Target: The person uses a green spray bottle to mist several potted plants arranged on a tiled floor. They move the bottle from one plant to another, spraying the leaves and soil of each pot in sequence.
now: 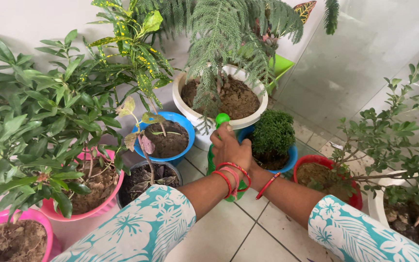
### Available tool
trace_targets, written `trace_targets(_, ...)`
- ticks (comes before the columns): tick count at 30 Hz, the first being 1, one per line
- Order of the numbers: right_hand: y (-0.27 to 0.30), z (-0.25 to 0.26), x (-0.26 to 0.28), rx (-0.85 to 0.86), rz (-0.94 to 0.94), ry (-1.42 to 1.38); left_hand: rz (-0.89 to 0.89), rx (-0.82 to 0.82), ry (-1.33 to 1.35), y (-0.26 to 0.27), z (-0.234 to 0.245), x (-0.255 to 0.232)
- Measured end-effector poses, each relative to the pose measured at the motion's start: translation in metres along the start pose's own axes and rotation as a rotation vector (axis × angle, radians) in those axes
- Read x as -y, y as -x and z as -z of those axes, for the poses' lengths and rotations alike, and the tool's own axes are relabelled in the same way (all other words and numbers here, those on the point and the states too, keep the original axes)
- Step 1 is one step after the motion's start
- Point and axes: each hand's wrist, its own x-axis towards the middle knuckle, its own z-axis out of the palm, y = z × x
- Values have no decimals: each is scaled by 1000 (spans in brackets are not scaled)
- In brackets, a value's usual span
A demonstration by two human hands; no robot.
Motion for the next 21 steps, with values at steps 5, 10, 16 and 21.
trace_targets(5,-5,-3,4,101,25,566,-44,-4,-47,-9,1,1)
trace_targets(10,-6,5,14,-362,140,552,-119,-90,33,-24,1,4)
trace_targets(16,-7,-6,12,-268,132,615,42,-129,101,-26,-5,-1)
trace_targets(21,-4,-10,3,-111,59,674,251,4,123,-28,-5,3)
